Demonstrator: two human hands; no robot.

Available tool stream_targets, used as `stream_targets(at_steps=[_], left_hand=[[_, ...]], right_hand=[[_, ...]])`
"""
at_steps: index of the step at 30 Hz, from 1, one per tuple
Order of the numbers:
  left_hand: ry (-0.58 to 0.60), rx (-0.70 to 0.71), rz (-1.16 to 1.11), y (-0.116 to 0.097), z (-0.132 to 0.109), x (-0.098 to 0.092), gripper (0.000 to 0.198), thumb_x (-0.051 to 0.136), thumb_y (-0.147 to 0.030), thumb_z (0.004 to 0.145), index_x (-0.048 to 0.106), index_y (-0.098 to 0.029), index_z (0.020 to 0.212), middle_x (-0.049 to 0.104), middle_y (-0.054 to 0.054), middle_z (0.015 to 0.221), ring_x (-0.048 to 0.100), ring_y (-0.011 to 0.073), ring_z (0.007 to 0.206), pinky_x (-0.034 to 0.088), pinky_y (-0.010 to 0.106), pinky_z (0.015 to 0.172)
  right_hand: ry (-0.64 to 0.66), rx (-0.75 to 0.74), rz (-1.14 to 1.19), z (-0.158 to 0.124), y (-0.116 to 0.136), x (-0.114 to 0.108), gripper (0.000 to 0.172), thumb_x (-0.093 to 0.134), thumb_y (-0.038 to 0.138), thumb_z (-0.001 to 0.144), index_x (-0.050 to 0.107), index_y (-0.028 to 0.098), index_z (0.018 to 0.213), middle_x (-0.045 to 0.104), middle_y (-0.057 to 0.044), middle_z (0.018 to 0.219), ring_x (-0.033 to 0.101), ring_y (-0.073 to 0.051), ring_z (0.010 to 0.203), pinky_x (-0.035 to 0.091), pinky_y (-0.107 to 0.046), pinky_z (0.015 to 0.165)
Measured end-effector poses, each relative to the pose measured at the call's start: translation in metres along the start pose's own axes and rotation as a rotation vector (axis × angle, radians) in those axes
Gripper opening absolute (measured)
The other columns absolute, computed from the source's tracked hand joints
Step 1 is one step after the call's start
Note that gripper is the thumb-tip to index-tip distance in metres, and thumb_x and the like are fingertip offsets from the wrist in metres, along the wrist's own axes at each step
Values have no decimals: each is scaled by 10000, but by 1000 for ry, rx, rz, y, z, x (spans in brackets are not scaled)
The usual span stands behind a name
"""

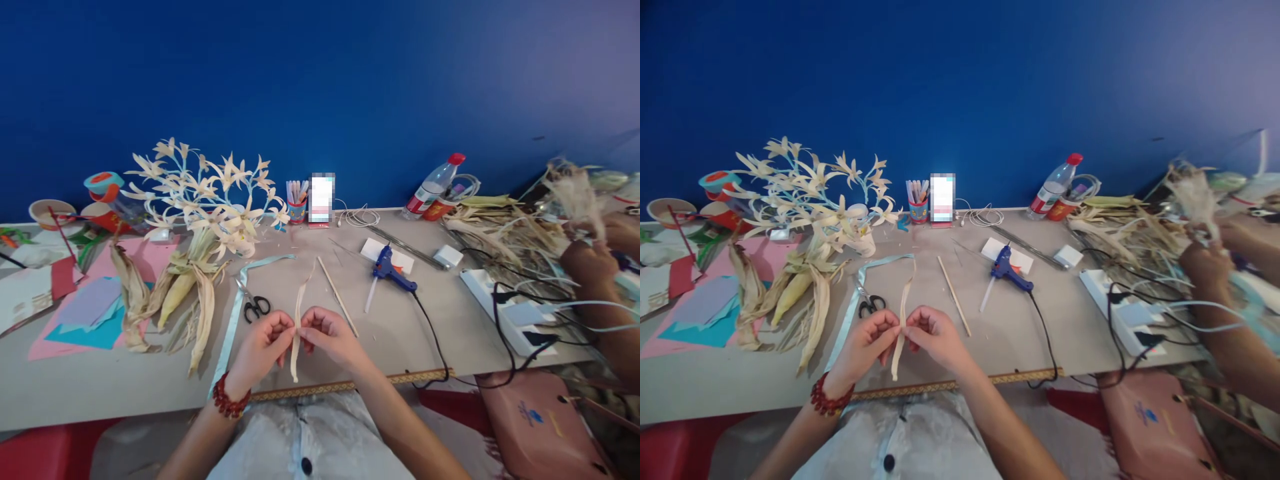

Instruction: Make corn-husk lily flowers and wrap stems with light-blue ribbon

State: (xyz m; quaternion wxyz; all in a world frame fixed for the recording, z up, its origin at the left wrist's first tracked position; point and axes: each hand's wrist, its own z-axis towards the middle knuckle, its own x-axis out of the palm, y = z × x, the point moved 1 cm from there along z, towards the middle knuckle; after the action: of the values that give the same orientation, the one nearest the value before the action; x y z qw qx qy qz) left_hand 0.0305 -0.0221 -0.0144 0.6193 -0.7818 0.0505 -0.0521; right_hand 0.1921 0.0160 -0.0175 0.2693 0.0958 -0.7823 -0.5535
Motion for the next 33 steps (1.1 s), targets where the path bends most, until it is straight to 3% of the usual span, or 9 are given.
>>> stream_targets(at_steps=[11, 18, 28, 33], left_hand=[[-17, 53, 168, -6, 1, 6, 218, 539, -368, 903, 551, -184, 787, 526, -55, 532, 486, 83, 401, 364, 178, 414], [-56, 75, 263, -6, -4, 6, 200, 531, -359, 902, 570, -203, 782, 559, -40, 547, 526, 109, 411, 375, 199, 420], [-154, 158, 380, -4, -7, 5, 117, 568, -283, 861, 597, -228, 762, 582, -18, 570, 562, 139, 471, 372, 227, 480], [-89, 93, 221, 0, -13, 5, 174, 523, -347, 903, 551, -210, 800, 604, -21, 610, 496, 91, 415, 350, 198, 427]], right_hand=[[-102, -52, -157, -2, -4, -4, 117, 651, 240, 725, 547, 189, 705, 523, 54, 593, 499, -94, 494, 397, -222, 496], [-75, -101, -357, 0, -7, -7, 54, 595, 215, 771, 554, 198, 740, 540, 43, 630, 513, -108, 541, 385, -223, 518], [-270, -241, -681, -3, -7, 9, 89, 598, 200, 746, 545, 209, 676, 578, 27, 589, 503, -124, 543, 356, -223, 521], [-327, -290, -794, 4, -13, 5, 83, 584, 156, 699, 533, 215, 669, 562, 29, 580, 496, -129, 537, 353, -231, 535]])
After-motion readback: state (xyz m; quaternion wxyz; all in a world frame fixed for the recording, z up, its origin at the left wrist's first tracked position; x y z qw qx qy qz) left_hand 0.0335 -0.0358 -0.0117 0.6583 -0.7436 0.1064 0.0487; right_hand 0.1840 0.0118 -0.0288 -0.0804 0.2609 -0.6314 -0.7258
